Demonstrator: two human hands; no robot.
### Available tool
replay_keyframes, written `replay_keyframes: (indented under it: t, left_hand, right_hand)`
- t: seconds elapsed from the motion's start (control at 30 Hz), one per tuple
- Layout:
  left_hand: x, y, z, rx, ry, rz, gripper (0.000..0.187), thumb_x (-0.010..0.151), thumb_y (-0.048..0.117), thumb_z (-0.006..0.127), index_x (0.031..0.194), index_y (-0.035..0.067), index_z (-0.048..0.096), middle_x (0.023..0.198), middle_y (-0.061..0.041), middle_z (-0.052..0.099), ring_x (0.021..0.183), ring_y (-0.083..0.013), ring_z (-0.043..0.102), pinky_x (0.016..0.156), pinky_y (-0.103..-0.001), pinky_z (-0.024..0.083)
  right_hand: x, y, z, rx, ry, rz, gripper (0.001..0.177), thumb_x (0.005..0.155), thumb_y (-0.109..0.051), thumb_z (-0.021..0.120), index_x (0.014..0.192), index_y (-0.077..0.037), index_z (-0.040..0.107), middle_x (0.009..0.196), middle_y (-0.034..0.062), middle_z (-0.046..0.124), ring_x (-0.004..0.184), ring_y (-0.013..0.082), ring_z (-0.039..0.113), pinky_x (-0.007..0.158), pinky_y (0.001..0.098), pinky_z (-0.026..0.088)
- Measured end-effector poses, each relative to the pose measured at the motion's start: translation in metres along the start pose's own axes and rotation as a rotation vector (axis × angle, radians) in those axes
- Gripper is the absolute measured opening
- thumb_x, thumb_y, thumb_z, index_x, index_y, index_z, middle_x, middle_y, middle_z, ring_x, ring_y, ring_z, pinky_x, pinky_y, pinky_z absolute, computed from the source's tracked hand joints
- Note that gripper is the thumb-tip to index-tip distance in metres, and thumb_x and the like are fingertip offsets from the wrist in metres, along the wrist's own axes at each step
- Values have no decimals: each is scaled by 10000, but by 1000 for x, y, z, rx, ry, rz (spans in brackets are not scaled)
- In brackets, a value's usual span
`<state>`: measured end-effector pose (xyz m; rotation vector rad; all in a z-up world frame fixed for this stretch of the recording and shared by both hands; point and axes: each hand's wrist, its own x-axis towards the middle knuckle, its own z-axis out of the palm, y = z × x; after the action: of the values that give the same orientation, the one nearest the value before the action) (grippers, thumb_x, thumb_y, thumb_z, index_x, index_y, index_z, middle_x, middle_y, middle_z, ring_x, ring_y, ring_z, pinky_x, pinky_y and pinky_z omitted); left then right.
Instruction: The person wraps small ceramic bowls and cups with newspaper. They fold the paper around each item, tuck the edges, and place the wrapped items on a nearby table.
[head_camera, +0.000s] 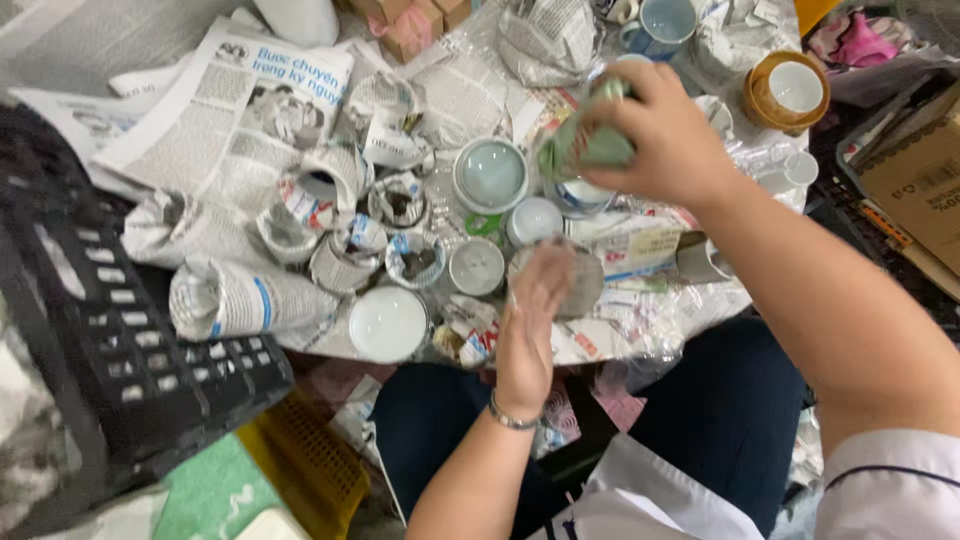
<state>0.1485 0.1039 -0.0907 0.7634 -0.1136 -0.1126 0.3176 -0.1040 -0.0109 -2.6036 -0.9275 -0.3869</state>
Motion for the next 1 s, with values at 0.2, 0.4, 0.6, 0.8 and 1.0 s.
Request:
replay_keyframes:
  t: [0.2, 0.4, 0.6, 0.8, 1.0]
  left_hand:
    - [1, 6, 4, 3, -72, -144, 643, 1078, 440, 451, 1427, -93, 537, 1285, -260, 677, 1237, -336, 658, 1155, -488, 448]
    - [4, 18, 3, 143, -52, -214, 708, 1090, 537, 366, 1340, -79, 609, 1138, -218, 725, 1146, -299, 699, 1114, -423, 479]
    - [2, 15, 11, 33, -171, -290, 695, 1095, 529, 392, 1359, -84, 585, 1194, -224, 708, 1189, -292, 684, 1127, -428, 502]
    - [4, 10, 13, -9, -196, -345, 692, 1113, 526, 392, 1349, -95, 586, 1194, -214, 708, 1186, -293, 680, 1126, -428, 509]
    - [1, 2, 11, -61, -153, -373, 661, 1109, 503, 402, 1333, -93, 578, 1267, -203, 678, 1193, -289, 676, 1120, -435, 511]
  right_hand:
    - [71, 70, 50, -195, -92, -40, 584, 737, -313, 922, 1260, -186, 695, 1445, 172, 542, 1193, 442, 527, 975, 508, 514]
    - [72, 110, 108, -251, -249, 100, 615, 701, -331, 904, 1262, -207, 683, 1454, 153, 534, 1254, 457, 498, 964, 504, 513]
    - [55, 137, 117, -352, -258, -120, 718, 779, -445, 860, 1390, -169, 603, 1550, 82, 511, 1487, 331, 423, 1151, 537, 401]
    - [59, 143, 114, -561, -289, -159, 850, 754, -486, 835, 1526, -244, 574, 1670, -47, 473, 1542, 221, 417, 1272, 519, 281]
    - [53, 144, 112, -524, -322, -79, 906, 664, -428, 876, 1483, -197, 567, 1584, 74, 485, 1432, 315, 433, 1142, 544, 339]
